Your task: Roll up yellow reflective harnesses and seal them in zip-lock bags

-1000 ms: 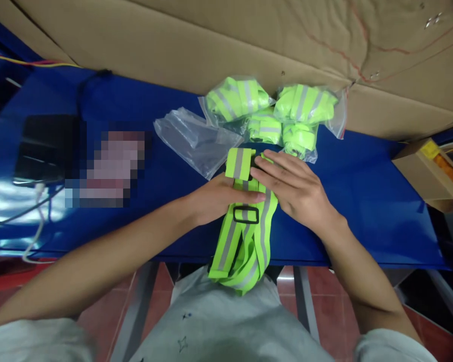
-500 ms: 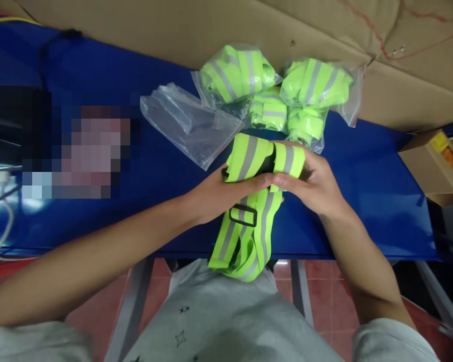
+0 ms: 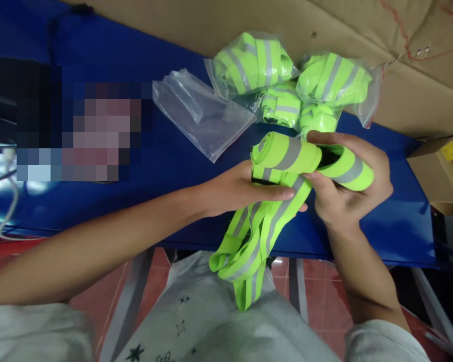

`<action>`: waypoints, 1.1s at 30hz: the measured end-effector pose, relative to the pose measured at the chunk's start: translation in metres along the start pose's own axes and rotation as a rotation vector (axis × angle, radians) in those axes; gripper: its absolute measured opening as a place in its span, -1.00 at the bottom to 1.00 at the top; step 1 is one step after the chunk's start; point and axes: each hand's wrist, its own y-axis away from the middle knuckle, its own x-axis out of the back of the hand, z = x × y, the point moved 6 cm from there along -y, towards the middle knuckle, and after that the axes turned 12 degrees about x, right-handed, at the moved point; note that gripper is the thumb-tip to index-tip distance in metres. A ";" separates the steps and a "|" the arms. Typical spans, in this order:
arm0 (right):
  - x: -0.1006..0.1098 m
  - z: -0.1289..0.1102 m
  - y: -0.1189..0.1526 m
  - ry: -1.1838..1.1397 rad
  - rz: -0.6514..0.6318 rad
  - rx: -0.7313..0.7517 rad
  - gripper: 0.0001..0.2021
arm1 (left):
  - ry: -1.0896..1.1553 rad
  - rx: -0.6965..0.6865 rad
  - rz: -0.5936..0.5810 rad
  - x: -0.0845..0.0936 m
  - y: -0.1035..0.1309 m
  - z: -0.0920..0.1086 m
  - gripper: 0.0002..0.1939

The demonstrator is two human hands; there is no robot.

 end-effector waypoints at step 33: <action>0.000 -0.059 0.082 0.469 -0.491 -0.195 -0.66 | 0.124 -0.439 0.453 0.018 0.030 0.057 -0.66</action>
